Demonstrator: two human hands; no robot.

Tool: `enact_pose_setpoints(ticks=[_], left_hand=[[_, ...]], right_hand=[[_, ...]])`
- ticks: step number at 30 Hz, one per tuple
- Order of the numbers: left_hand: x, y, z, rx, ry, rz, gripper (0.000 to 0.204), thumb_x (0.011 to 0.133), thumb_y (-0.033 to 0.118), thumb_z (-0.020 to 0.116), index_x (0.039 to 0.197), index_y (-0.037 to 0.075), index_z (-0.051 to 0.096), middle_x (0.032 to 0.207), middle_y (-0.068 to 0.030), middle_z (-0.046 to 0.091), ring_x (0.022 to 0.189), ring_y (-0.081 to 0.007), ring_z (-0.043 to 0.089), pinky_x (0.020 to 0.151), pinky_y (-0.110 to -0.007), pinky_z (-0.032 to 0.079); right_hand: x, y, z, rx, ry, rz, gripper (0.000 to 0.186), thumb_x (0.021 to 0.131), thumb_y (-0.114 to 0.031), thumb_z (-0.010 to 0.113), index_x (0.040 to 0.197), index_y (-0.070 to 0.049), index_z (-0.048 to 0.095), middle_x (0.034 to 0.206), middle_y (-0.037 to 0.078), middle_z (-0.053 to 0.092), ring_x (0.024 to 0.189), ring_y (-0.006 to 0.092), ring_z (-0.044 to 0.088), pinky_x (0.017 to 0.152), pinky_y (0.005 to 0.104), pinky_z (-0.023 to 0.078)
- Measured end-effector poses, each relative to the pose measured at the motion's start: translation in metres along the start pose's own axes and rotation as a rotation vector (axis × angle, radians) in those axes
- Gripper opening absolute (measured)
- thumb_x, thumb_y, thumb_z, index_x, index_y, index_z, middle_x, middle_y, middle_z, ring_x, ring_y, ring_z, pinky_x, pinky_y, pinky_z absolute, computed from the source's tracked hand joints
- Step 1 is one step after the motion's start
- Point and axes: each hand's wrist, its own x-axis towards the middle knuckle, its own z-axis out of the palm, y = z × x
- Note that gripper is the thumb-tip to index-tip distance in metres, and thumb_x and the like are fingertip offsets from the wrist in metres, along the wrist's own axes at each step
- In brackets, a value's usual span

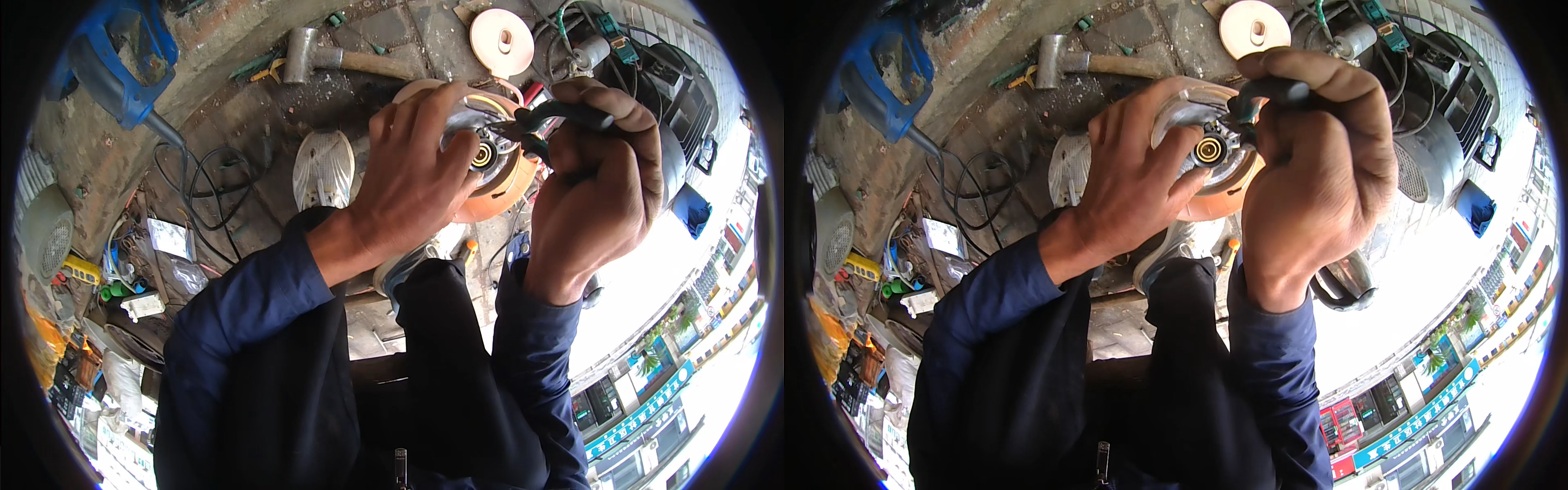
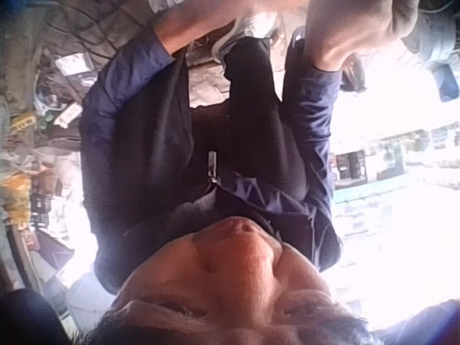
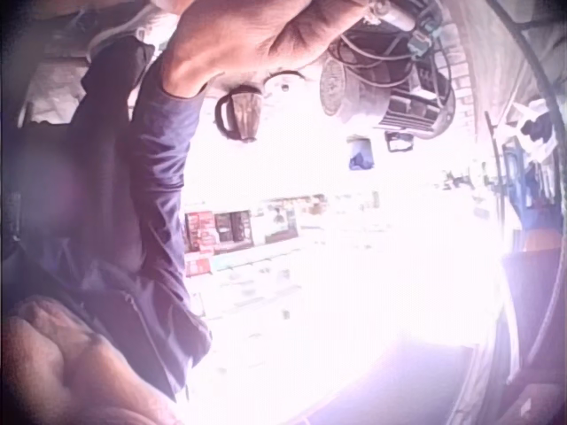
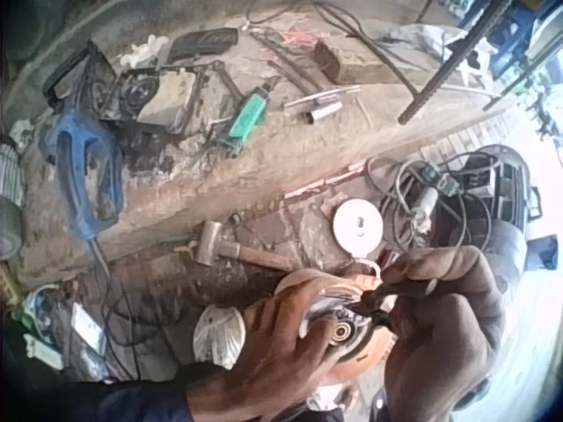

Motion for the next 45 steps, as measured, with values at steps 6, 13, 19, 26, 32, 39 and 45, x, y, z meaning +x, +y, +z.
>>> enact_pose_setpoints(ticks=[6, 13, 19, 26, 32, 39, 45], left_hand=[[0.003, 0.000, -0.003, -0.014, 0.021, 0.019, 0.053, 0.074, 0.015, 0.092, 0.119, 0.010, 0.065, 0.156, -0.0188, 0.049, 0.133, -0.0389, 0.053, 0.107, -0.055, 0.038], [0.005, 0.000, -0.004, 0.019, 0.001, 0.040, 0.053, 0.076, 0.015, 0.091, 0.123, 0.009, 0.068, 0.156, -0.0206, 0.049, 0.133, -0.0388, 0.053, 0.108, -0.054, 0.038], [0.007, 0.002, -0.004, 0.021, 0.018, 0.061, 0.052, 0.076, 0.016, 0.091, 0.120, 0.008, 0.066, 0.155, -0.0213, 0.047, 0.134, -0.0409, 0.053, 0.109, -0.058, 0.038], [0.006, 0.000, -0.012, 0.021, -0.075, 0.056, 0.059, 0.077, 0.018, 0.092, 0.130, 0.008, 0.069, 0.157, -0.0250, 0.046, 0.139, -0.0427, 0.049, 0.114, -0.053, 0.039], [-0.003, -0.006, -0.018, -0.036, -0.051, 0.050, 0.069, 0.076, 0.012, 0.090, 0.139, 0.004, 0.062, 0.158, -0.0268, 0.045, 0.141, -0.0446, 0.048, 0.115, -0.056, 0.038], [-0.002, -0.010, -0.028, -0.099, 0.046, -0.001, 0.055, 0.087, 0.007, 0.082, 0.138, -0.001, 0.062, 0.151, -0.0254, 0.052, 0.138, -0.0419, 0.054, 0.115, -0.049, 0.047], [0.031, -0.031, -0.026, -0.326, 0.005, -0.171, 0.033, 0.100, 0.015, 0.075, 0.127, -0.003, 0.069, 0.128, -0.0171, 0.070, 0.120, -0.0287, 0.067, 0.105, -0.040, 0.052]], right_hand=[[-0.001, -0.044, -0.032, 0.094, -0.194, -0.093, 0.029, 0.094, -0.002, 0.050, 0.117, 0.007, 0.064, 0.113, 0.023, 0.068, 0.076, 0.0154, 0.056, 0.063, 0.0236, 0.044], [-0.044, -0.084, -0.110, 0.193, -0.064, -0.076, 0.007, 0.098, 0.000, 0.062, 0.103, -0.001, 0.057, 0.103, 0.022, 0.064, 0.075, 0.0156, 0.056, 0.065, 0.0230, 0.052], [-0.066, -0.026, -0.145, 0.043, 0.300, 0.183, 0.023, 0.087, 0.009, 0.042, 0.101, 0.004, 0.060, 0.102, 0.022, 0.069, 0.062, 0.0072, 0.040, 0.055, 0.0213, 0.035], [-0.110, 0.053, -0.184, -0.037, 0.421, 0.550, 0.028, 0.085, 0.008, 0.042, 0.094, 0.001, 0.067, 0.086, 0.009, 0.070, 0.055, 0.0046, 0.038, 0.050, 0.0215, 0.028], [-0.191, 0.146, -0.198, -0.445, 0.260, 0.859, 0.031, 0.085, 0.002, 0.044, 0.091, 0.001, 0.074, 0.078, 0.004, 0.069, 0.066, 0.0111, 0.054, 0.062, 0.0276, 0.044], [-0.254, 0.208, -0.206, -0.783, 0.160, 0.794, 0.025, 0.089, -0.004, 0.053, 0.100, 0.001, 0.075, 0.086, 0.022, 0.074, 0.079, 0.0348, 0.071, 0.080, 0.0447, 0.056], [-0.283, 0.241, -0.202, -0.886, -0.002, 0.652, 0.016, 0.089, -0.007, 0.063, 0.103, 0.000, 0.066, 0.106, 0.024, 0.067, 0.101, 0.0485, 0.067, 0.088, 0.0550, 0.055]])
